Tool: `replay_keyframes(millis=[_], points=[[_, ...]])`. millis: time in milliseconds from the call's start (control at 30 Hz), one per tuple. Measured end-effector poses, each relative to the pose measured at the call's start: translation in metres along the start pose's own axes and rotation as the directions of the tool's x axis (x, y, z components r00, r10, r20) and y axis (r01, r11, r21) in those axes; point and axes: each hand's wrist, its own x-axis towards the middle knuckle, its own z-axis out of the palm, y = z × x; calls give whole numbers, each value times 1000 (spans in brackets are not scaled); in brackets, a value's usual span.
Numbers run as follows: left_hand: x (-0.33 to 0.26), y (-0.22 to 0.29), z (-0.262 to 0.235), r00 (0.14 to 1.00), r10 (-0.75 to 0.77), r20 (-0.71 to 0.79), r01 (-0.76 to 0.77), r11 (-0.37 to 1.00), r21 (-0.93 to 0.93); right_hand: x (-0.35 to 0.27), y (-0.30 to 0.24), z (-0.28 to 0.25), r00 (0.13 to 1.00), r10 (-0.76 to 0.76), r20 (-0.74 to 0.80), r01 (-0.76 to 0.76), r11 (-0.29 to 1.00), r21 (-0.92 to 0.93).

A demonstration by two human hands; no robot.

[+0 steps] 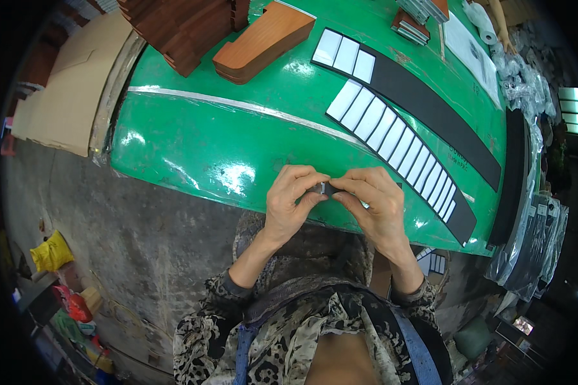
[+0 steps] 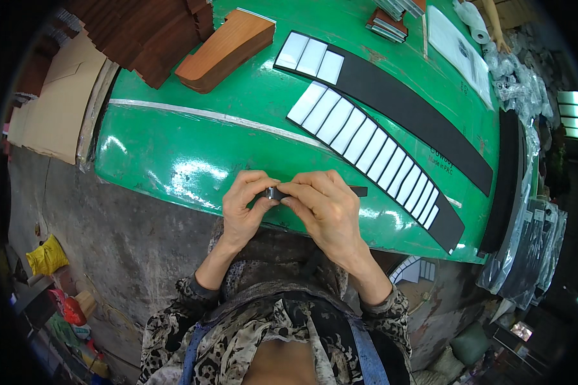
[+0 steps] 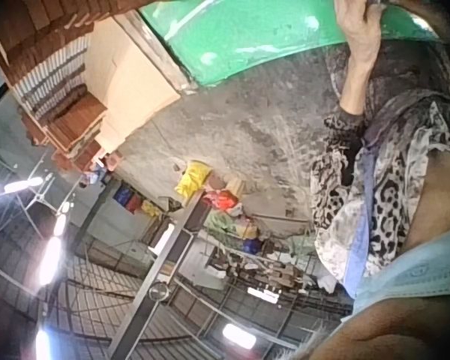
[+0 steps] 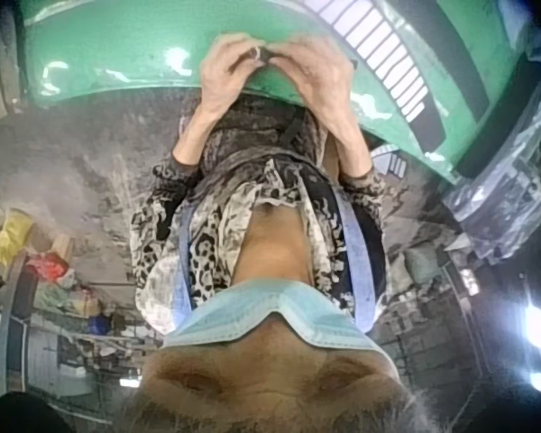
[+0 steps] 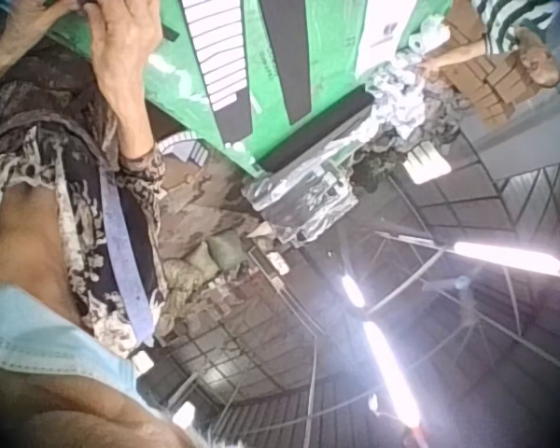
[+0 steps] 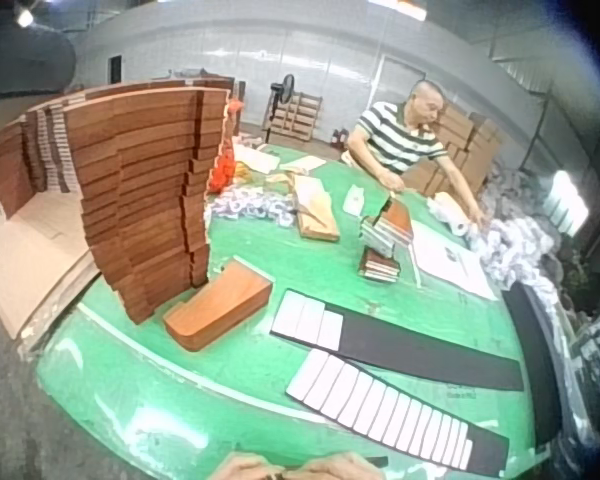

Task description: Applying white adhesive labels to small brown wooden blocks on a workbench in a factory setting.

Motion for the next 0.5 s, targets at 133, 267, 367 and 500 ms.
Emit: replay_keyframes(millis=[133, 267, 367, 500], points=[[0, 1, 0, 1000, -10, -1, 10, 1000, 2, -1, 0, 1, 1000, -1, -9, 1, 1000, -2], [0, 4, 1, 1000, 1, 11, -1, 1000, 10, -6, 1, -3, 1000, -16, 8, 16, 1000, -15], [0, 6, -1, 999, -19, 25, 19, 1000, 12, -13, -4, -12, 969, 242, -45, -226, 949, 220], [1, 8, 2, 999, -27, 38, 25, 999, 43, -29, 16, -21, 988, 50, -147, -59, 997, -59]])
